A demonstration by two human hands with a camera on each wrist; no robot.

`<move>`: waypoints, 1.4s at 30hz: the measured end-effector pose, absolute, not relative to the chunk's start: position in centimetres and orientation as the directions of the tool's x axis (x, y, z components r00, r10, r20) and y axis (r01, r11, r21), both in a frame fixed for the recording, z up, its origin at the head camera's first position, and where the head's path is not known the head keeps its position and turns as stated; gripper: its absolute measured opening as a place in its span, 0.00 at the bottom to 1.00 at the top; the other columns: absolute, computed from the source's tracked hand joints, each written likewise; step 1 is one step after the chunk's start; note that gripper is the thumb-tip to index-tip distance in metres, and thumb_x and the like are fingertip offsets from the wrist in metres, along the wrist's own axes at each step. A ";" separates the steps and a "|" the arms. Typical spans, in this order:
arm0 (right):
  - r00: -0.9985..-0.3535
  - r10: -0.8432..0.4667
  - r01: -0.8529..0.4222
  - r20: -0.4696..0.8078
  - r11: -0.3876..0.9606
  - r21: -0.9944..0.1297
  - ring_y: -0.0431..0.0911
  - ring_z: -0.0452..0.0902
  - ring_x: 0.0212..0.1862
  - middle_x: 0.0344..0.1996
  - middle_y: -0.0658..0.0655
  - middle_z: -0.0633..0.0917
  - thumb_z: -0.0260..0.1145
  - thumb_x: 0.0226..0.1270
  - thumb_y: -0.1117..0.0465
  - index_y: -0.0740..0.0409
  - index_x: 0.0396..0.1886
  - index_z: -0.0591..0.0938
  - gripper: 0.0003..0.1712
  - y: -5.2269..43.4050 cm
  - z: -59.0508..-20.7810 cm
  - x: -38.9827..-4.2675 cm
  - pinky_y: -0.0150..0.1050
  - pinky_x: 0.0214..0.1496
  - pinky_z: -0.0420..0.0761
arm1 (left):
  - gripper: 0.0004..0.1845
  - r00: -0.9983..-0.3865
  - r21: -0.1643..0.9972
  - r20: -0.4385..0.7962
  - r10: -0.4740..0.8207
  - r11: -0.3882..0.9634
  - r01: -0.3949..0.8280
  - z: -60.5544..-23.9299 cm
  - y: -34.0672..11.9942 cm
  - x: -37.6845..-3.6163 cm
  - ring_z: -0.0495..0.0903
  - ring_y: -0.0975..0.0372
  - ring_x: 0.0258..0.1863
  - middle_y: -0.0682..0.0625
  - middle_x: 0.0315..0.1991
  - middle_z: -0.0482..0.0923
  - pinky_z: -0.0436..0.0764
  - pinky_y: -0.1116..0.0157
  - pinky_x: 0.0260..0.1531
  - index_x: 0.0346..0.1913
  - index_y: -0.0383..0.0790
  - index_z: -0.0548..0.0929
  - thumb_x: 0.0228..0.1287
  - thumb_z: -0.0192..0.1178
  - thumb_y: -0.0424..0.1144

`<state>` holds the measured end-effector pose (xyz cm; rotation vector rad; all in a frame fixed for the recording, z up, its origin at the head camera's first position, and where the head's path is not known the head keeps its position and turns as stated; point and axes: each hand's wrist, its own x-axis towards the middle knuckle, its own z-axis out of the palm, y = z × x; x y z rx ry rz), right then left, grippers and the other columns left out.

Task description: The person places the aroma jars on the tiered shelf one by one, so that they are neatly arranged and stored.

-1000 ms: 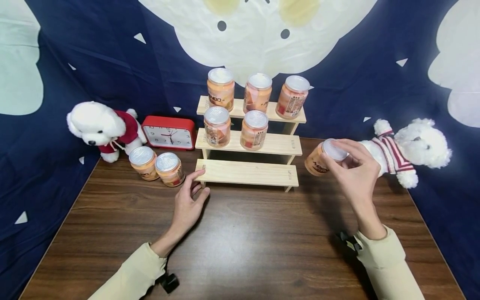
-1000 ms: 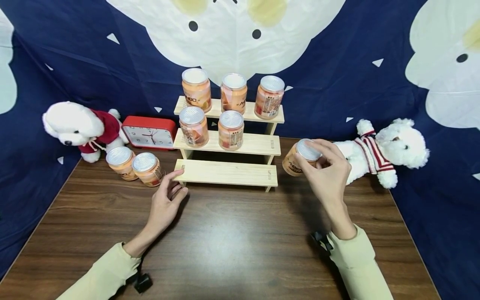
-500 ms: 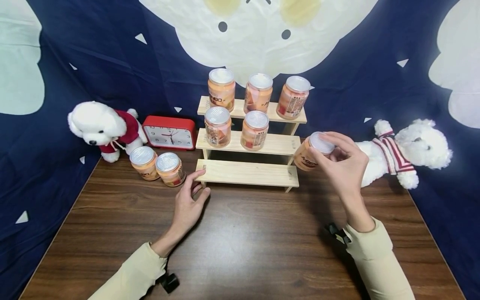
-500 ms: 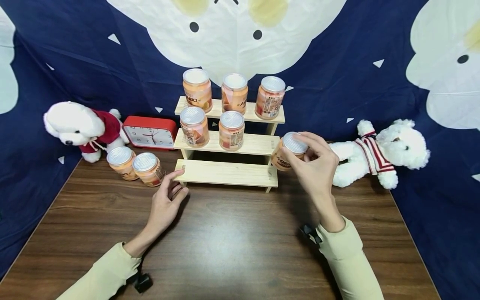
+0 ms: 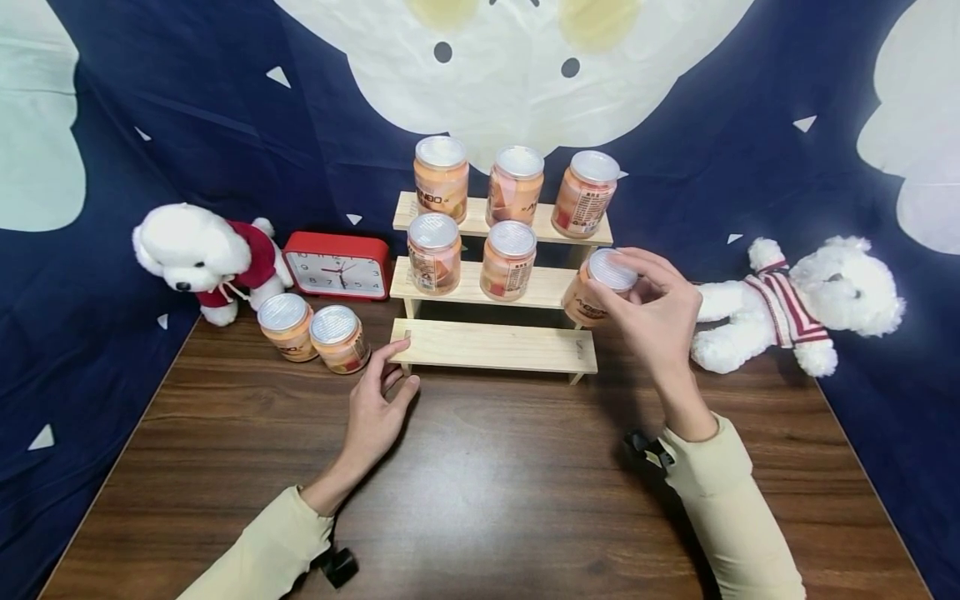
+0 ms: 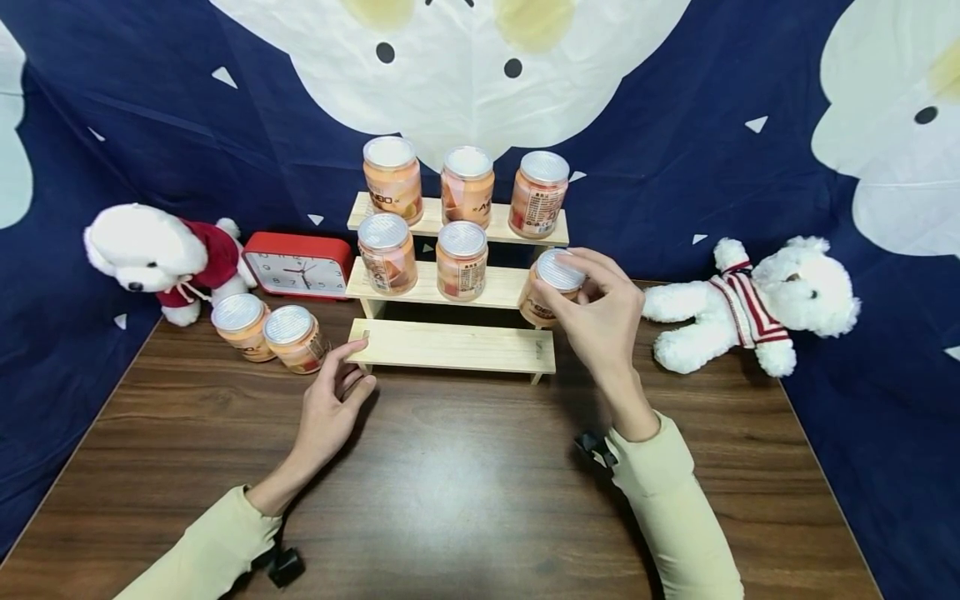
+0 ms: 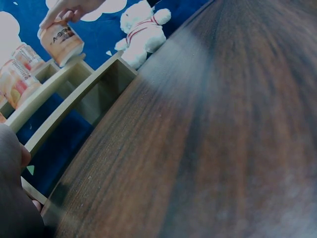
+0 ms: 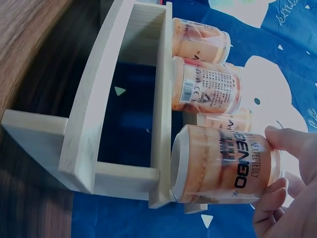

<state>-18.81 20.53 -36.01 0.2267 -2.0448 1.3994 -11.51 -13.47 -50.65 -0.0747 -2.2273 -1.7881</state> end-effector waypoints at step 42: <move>-0.714 0.166 -0.538 0.680 0.491 -0.685 0.41 0.79 0.37 0.64 0.62 0.84 0.84 0.64 0.69 0.58 0.65 0.90 0.29 18.3 -39.5 -20.5 0.23 0.35 0.80 | 0.32 -0.960 0.949 0.248 -0.129 0.231 0.214 -50.6 -13.5 -11.4 0.81 0.52 0.65 0.40 0.76 0.78 0.81 0.73 0.69 0.74 0.35 0.79 0.70 0.67 0.16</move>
